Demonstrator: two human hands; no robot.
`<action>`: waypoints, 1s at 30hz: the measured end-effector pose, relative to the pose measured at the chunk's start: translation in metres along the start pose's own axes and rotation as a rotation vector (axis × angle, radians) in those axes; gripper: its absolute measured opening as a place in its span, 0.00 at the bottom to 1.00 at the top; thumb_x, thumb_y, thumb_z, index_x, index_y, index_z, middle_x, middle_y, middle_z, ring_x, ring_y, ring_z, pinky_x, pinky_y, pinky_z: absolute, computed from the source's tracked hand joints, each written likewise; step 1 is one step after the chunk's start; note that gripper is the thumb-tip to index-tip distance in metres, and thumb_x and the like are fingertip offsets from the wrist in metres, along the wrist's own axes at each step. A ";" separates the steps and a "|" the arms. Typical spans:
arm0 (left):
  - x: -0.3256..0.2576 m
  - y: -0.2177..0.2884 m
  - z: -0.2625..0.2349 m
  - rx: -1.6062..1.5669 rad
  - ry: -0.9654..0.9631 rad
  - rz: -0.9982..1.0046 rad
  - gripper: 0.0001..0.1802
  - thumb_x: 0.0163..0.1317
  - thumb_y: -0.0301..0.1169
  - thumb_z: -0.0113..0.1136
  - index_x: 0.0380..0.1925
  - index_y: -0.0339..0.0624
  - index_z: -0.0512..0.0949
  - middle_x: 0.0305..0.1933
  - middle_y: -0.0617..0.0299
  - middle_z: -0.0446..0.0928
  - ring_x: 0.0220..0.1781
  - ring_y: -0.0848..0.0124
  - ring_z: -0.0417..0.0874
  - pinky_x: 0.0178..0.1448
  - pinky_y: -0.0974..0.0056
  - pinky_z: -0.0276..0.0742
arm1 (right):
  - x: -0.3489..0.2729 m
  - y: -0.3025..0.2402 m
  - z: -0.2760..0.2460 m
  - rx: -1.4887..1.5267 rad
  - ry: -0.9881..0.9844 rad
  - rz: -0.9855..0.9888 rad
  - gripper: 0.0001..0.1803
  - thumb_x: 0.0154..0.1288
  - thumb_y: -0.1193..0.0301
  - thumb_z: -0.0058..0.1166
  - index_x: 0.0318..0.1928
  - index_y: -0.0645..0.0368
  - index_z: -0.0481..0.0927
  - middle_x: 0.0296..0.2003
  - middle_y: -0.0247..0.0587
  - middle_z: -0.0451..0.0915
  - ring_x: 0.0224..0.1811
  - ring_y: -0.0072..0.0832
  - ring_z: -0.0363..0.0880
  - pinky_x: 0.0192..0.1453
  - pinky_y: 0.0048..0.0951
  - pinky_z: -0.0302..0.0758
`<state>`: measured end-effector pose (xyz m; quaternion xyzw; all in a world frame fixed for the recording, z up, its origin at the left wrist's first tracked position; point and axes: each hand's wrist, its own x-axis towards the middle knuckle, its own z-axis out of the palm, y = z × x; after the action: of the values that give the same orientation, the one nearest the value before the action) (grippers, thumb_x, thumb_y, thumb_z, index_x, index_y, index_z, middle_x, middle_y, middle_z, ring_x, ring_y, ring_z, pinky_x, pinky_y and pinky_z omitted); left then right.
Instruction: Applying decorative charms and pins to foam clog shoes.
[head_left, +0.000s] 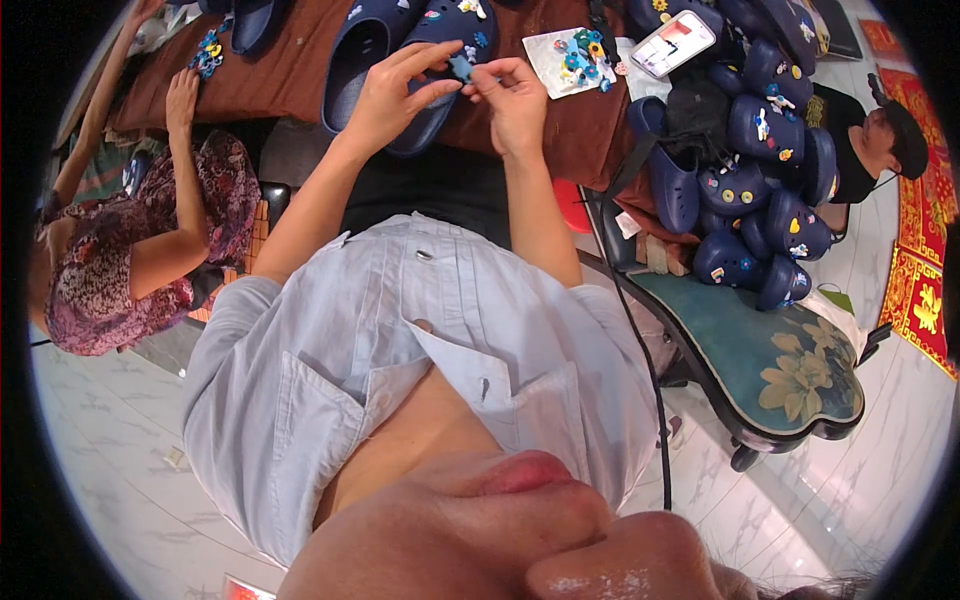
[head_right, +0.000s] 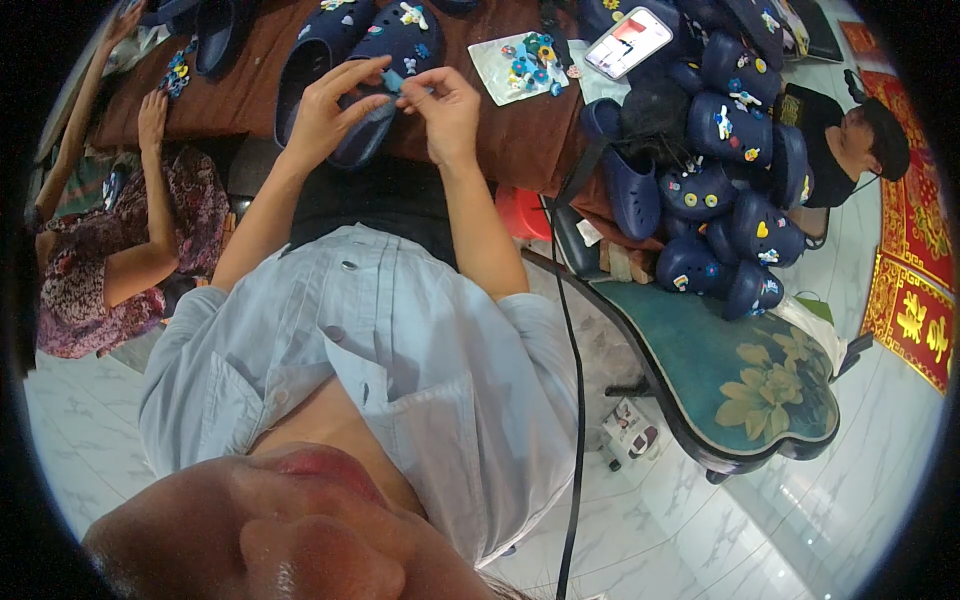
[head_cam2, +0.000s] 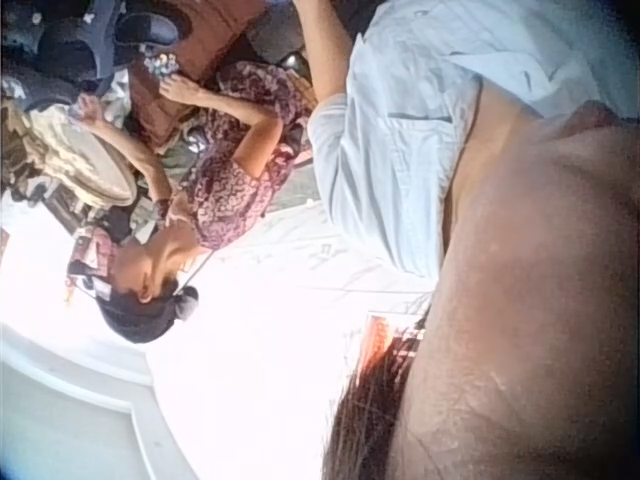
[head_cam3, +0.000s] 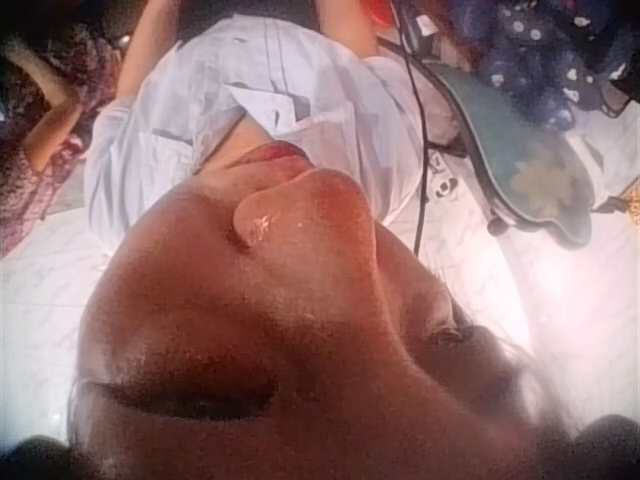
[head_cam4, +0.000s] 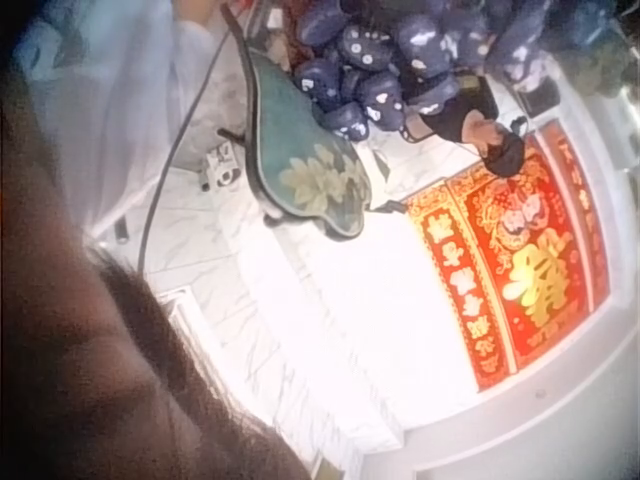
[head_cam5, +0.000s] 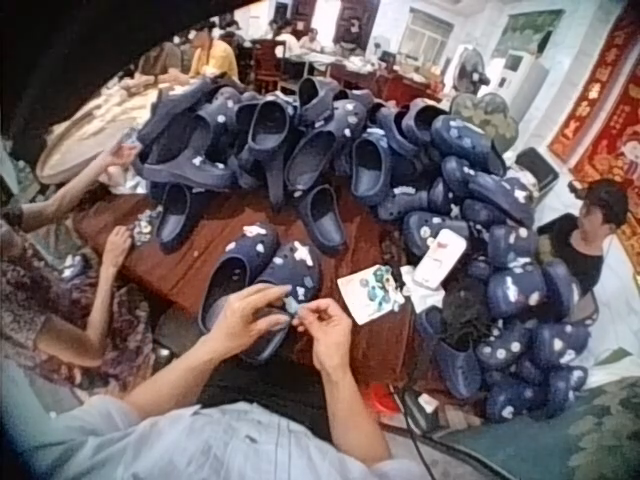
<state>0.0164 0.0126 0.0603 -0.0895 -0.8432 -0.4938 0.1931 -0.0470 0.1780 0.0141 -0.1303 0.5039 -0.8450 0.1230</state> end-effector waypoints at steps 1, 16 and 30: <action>-0.002 -0.003 0.000 0.003 0.004 -0.002 0.20 0.59 0.26 0.67 0.53 0.42 0.80 0.50 0.58 0.81 0.47 0.69 0.83 0.51 0.67 0.78 | -0.003 0.003 0.007 0.044 -0.041 0.003 0.05 0.62 0.80 0.62 0.37 0.65 0.79 0.32 0.41 0.83 0.31 0.24 0.82 0.35 0.22 0.77; -0.055 -0.029 -0.048 -0.363 0.066 -0.300 0.06 0.60 0.21 0.64 0.37 0.32 0.82 0.41 0.61 0.80 0.40 0.75 0.81 0.45 0.71 0.77 | -0.026 0.034 0.052 -0.101 -0.210 0.128 0.06 0.61 0.82 0.60 0.40 0.66 0.80 0.38 0.40 0.81 0.36 0.27 0.83 0.43 0.24 0.80; 0.002 -0.131 -0.055 -0.167 0.639 -0.393 0.10 0.63 0.29 0.64 0.43 0.37 0.84 0.37 0.56 0.86 0.36 0.74 0.86 0.42 0.70 0.79 | -0.008 0.047 0.035 -1.221 -0.183 -0.733 0.08 0.60 0.76 0.61 0.41 0.60 0.82 0.44 0.42 0.78 0.49 0.43 0.71 0.54 0.40 0.69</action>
<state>-0.0173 -0.1004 -0.0189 0.2167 -0.6985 -0.5914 0.3397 -0.0241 0.1302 -0.0117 -0.4070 0.7981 -0.3848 -0.2219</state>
